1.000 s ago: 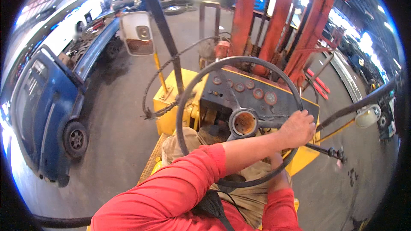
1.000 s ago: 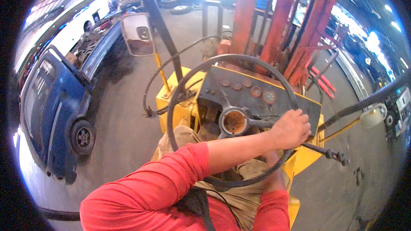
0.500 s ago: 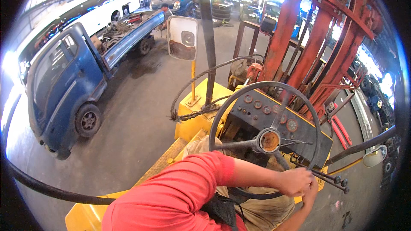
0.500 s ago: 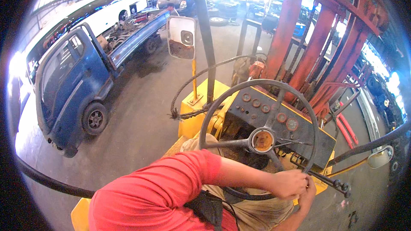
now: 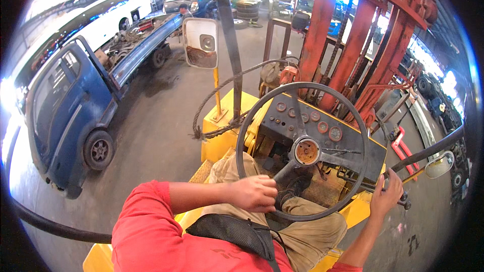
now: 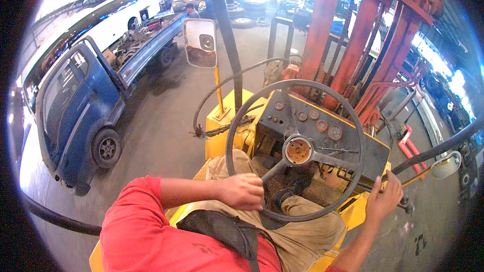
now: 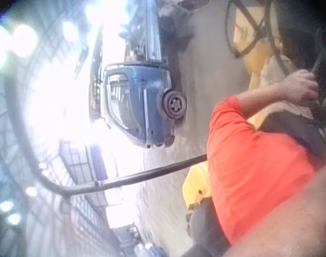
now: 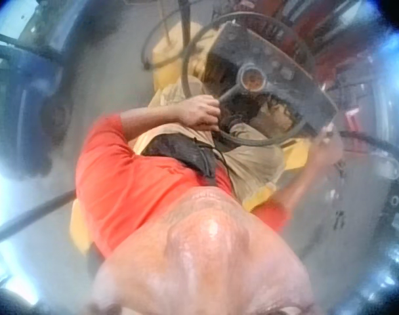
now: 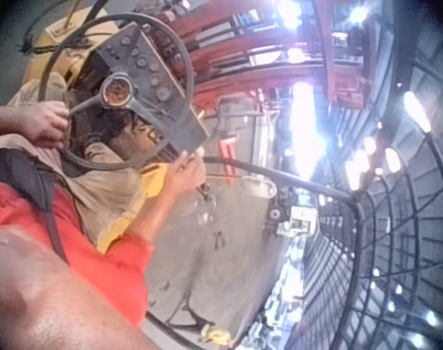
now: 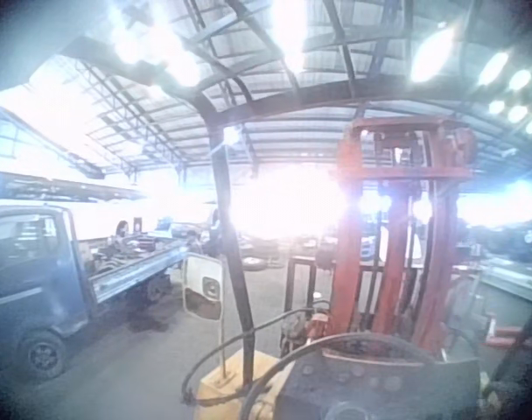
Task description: The person operates a yellow forklift inside a large indoor garage. They steer the vehicle, engage the controls, and maneuver the forks to approach and lift a flat metal object from the floor.
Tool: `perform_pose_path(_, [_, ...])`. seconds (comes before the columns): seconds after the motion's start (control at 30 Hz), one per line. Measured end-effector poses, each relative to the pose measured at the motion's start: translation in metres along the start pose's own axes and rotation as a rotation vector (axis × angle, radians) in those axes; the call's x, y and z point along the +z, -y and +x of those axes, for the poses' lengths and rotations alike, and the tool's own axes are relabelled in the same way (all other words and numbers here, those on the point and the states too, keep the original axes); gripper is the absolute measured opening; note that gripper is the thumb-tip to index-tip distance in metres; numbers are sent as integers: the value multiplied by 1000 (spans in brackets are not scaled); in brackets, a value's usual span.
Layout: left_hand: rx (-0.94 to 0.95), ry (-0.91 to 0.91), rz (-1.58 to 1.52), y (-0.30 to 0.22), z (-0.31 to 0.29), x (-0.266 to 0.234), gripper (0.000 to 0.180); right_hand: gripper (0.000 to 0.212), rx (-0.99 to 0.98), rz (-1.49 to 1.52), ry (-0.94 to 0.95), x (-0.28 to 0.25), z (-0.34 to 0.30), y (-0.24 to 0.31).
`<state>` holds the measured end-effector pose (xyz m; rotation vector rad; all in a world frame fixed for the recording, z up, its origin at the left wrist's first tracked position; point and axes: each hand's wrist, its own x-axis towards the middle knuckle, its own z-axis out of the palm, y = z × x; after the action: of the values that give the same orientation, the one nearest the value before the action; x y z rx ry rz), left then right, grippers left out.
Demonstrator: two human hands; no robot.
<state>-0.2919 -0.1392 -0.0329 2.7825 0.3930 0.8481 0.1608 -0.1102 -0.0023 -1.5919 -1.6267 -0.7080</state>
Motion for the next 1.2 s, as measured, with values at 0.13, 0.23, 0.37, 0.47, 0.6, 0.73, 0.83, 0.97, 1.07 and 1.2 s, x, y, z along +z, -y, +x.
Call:
perform_pose_path(0.13, [-179,-181,226,13,-15,-21,35,29,17,-369,-25,38,7,-8])
perform_pose_path(0.23, [-234,-281,324,27,-20,-30,34,29,9,-418,-121,46,30,-11])
perform_pose_path(0.37, [-298,-333,426,36,-15,-45,32,25,14,-381,-118,49,52,-12])
perform_pose_path(0.47, [-314,-397,441,43,-11,-45,29,24,-10,-385,-135,50,71,-11])
perform_pose_path(0.6, [-330,-427,454,45,-9,-42,28,26,10,-445,-99,50,89,-11])
perform_pose_path(0.73, [-346,-447,461,43,-10,-43,27,27,-2,-437,-104,57,95,-11])
perform_pose_path(0.83, [-364,-492,469,44,-10,-40,27,26,0,-436,-112,60,95,-16])
perform_pose_path(0.97, [-389,-517,455,42,-11,-38,28,25,15,-556,-54,59,95,-18])
perform_pose_path(1.07, [-400,-515,427,39,-13,-40,28,25,5,-581,-40,58,92,-24])
perform_pose_path(1.2, [-369,-590,401,42,-15,-39,31,28,-23,-591,24,54,90,-17])
